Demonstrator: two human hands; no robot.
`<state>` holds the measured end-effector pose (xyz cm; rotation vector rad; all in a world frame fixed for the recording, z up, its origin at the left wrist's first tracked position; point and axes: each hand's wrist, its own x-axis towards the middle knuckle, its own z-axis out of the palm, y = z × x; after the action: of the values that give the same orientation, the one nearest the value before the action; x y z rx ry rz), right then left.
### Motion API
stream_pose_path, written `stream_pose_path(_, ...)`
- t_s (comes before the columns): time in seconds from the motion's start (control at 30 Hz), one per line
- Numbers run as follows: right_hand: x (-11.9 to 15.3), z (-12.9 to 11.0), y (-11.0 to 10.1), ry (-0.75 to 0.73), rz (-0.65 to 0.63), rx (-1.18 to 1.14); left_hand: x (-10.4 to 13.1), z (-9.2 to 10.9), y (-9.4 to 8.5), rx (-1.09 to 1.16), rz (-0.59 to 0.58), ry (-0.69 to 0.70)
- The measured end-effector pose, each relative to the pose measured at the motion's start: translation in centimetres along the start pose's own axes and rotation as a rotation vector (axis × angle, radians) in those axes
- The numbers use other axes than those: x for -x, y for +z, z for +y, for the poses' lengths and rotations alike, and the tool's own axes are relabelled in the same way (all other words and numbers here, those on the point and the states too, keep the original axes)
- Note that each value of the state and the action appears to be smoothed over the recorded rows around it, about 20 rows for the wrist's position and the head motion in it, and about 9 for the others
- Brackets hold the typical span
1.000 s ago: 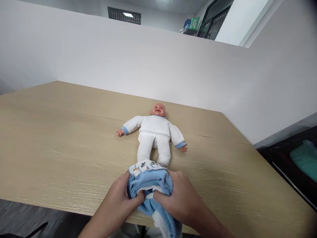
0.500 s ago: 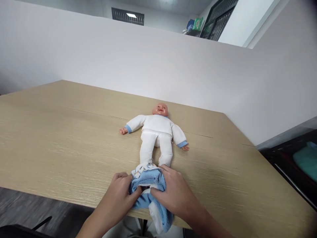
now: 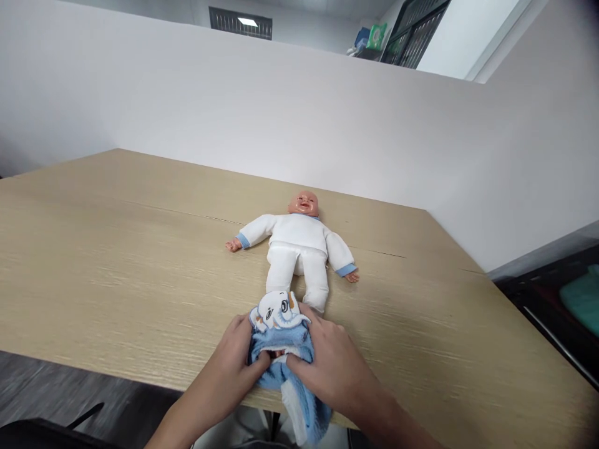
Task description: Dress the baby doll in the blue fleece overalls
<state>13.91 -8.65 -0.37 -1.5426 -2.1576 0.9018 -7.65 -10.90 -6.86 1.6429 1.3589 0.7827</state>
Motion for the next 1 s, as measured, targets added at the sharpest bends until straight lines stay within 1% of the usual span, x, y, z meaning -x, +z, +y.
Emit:
stream_pose_path(0.07,0.0,0.1,0.0,-0.018,-0.014,-0.055,0.1,-0.1,0.1,0.085,-0.038,-0.01)
stream_pose_path(0.1,-0.1,0.2,-0.1,-0.028,-0.019,-0.094,0.1,-0.1,0.1,0.133,-0.037,-0.02)
stream_pose_path(0.17,-0.3,0.5,-0.1,-0.043,-0.022,-0.168,0.2,-0.2,0.2,0.204,0.01,-0.038)
stream_pose_path(0.23,-0.7,0.9,-0.1,-0.05,-0.01,-0.214,0.2,-0.5,0.4,0.231,0.086,-0.025)
stream_pose_path(0.3,-1.4,1.4,-0.1,-0.065,0.009,-0.239,-0.1,-0.9,0.5,0.222,0.151,0.005)
stream_pose_path(0.37,-2.3,2.0,-0.1,-0.091,0.024,-0.243,-0.7,-1.1,0.2,0.181,0.203,0.04)
stream_pose_path(0.47,-4.0,3.1,-0.5,-0.18,0.023,-0.215,-2.0,-0.9,-1.2,0.079,0.236,0.1)
stream_pose_path(0.53,-4.9,3.9,-1.1,-0.238,-0.016,-0.21,-3.0,-0.3,-2.5,0.038,0.209,0.16)
stream_pose_path(0.6,-5.4,4.7,-1.9,-0.249,-0.073,-0.249,-3.8,0.3,-3.7,0.029,0.13,0.21)
stream_pose_path(0.67,-5.7,5.6,-2.6,-0.233,-0.129,-0.318,-4.4,0.6,-4.7,0.034,0.044,0.227)
stream_pose_path(0.73,-5.7,6.5,-3.3,-0.231,-0.205,-0.412,-4.6,0.7,-5.3,0.032,-0.021,0.208)
stream_pose_path(0.8,-5.6,7.5,-3.5,-0.235,-0.289,-0.553,-4.7,0.6,-5.8,0.012,-0.069,0.172)
stream_pose_path(0.87,-5.6,8.5,-3.4,-0.229,-0.341,-0.748,-4.7,0.7,-6.1,-0.016,-0.112,0.132)
stream_pose_path(0.93,-5.6,9.4,-3.1,-0.216,-0.34,-0.941,-5.0,1.2,-6.5,-0.025,-0.138,0.118)
stream_pose_path(1.0,-5.6,10.0,-2.5,-0.169,-0.292,-1.089,-5.6,2.0,-6.7,-0.015,-0.144,0.142)
